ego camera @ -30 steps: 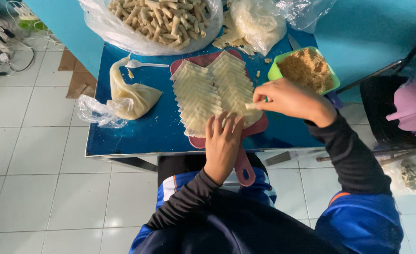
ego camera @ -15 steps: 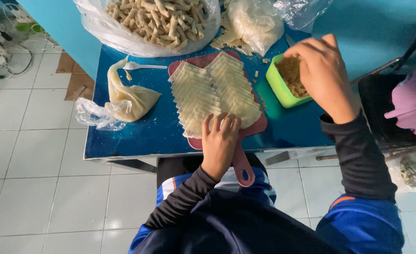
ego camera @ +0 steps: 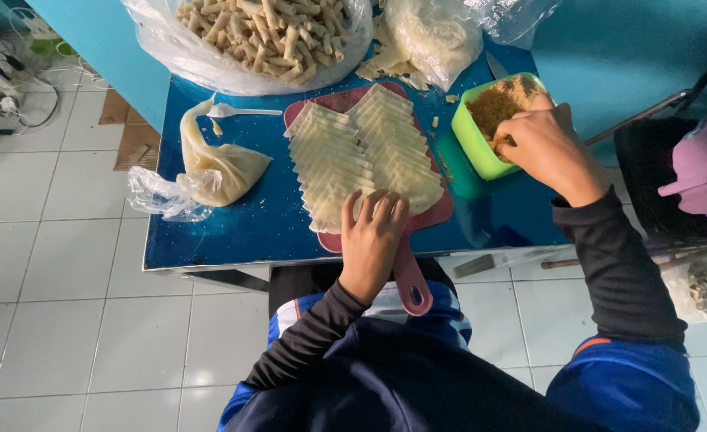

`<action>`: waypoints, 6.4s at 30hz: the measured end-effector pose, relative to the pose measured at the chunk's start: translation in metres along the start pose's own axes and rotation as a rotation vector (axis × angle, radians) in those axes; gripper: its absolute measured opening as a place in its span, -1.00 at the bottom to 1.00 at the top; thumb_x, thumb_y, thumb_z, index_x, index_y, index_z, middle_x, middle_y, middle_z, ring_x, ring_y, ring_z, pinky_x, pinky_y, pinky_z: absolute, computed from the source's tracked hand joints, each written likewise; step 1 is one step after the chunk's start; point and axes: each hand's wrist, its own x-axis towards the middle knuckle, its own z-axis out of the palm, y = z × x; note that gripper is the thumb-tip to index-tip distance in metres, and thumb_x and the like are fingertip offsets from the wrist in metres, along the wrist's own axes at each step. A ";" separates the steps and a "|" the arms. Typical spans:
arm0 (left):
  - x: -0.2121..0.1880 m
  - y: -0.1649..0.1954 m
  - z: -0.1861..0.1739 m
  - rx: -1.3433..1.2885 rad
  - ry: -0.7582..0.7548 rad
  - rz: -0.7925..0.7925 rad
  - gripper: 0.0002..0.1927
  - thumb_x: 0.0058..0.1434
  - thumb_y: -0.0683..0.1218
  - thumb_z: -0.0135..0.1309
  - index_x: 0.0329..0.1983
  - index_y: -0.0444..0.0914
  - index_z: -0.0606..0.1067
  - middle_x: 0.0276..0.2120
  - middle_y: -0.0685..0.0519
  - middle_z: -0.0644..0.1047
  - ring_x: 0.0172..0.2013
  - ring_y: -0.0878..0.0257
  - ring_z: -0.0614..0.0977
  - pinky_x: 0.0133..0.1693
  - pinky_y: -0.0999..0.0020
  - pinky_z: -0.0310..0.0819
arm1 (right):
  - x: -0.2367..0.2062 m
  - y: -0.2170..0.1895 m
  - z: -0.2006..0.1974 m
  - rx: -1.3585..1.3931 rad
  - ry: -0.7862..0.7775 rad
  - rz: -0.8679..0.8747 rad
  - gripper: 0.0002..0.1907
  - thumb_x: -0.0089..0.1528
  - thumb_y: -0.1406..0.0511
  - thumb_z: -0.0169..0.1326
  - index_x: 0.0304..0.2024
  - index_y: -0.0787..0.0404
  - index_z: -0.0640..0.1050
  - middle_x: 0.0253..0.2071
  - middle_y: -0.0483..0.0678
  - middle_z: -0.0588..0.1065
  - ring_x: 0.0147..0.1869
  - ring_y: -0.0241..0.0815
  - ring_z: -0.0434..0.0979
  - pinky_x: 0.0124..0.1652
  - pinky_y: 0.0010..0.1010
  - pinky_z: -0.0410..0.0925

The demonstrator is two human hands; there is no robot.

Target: The person places thin dough wrappers on a pink board, folds and pleats them by hand into layered shapes, and arranges the folded pieces in rows on the board. They occasionally use a spoon to scoop brown filling from a green container and handle dough from a plastic bag.

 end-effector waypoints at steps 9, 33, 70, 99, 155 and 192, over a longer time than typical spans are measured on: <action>-0.003 0.000 -0.010 -0.048 0.004 -0.059 -0.61 0.23 -0.15 0.08 0.15 -0.24 0.51 0.03 0.07 0.52 0.20 0.16 0.48 0.32 -0.02 0.18 | -0.003 0.007 0.000 0.174 0.114 0.025 -0.90 0.28 0.23 0.21 -0.28 0.08 0.67 -0.29 -0.19 0.61 0.01 -0.01 0.37 0.08 -0.18 0.21; 0.004 0.005 0.003 0.022 0.023 -0.268 -0.71 0.24 -0.02 0.18 -0.07 -0.26 0.48 0.01 -0.02 0.43 0.19 0.01 0.41 0.23 0.03 0.22 | -0.002 -0.106 0.040 0.570 0.292 -0.360 -0.80 0.13 0.36 0.32 -0.22 0.27 0.61 -0.11 -0.07 0.56 0.02 -0.01 0.41 -0.03 -0.27 0.36; 0.015 0.015 0.007 -0.058 0.013 -0.292 -0.70 0.25 -0.04 0.14 0.01 -0.19 0.45 -0.17 0.06 0.50 -0.01 0.09 0.49 0.12 0.08 0.26 | -0.017 -0.105 0.008 0.462 0.341 -0.127 -0.87 0.21 0.39 0.27 -0.21 0.16 0.58 -0.18 -0.13 0.53 -0.09 -0.05 0.56 -0.15 -0.28 0.43; 0.015 0.009 0.016 -0.224 0.021 -0.236 -0.64 0.28 -0.05 0.12 0.11 -0.24 0.46 -0.17 0.02 0.56 -0.13 0.07 0.57 -0.07 0.17 0.37 | -0.031 -0.122 0.031 0.690 0.275 -0.051 -0.78 0.24 0.46 0.24 -0.07 0.25 0.56 -0.15 0.02 0.56 -0.07 0.00 0.59 -0.13 -0.31 0.44; 0.024 -0.014 0.016 -0.152 0.020 -0.084 -0.82 0.15 -0.13 0.11 -0.16 -0.12 0.54 -0.21 0.12 0.51 -0.16 0.19 0.58 -0.27 0.32 0.51 | -0.009 -0.108 0.031 0.220 0.340 -0.370 -0.77 0.11 0.37 0.28 -0.19 0.24 0.55 -0.12 -0.05 0.50 0.11 -0.05 0.46 0.10 -0.12 0.25; 0.017 -0.016 0.035 0.046 0.008 -0.073 -0.55 0.23 -0.10 0.03 0.20 -0.26 0.48 0.23 -0.02 0.45 0.25 0.05 0.44 0.32 -0.02 0.19 | -0.011 -0.118 0.053 0.011 0.391 -0.292 -0.66 0.21 0.39 0.12 0.05 0.26 0.57 -0.04 -0.07 0.50 0.13 -0.13 0.43 0.14 -0.06 0.18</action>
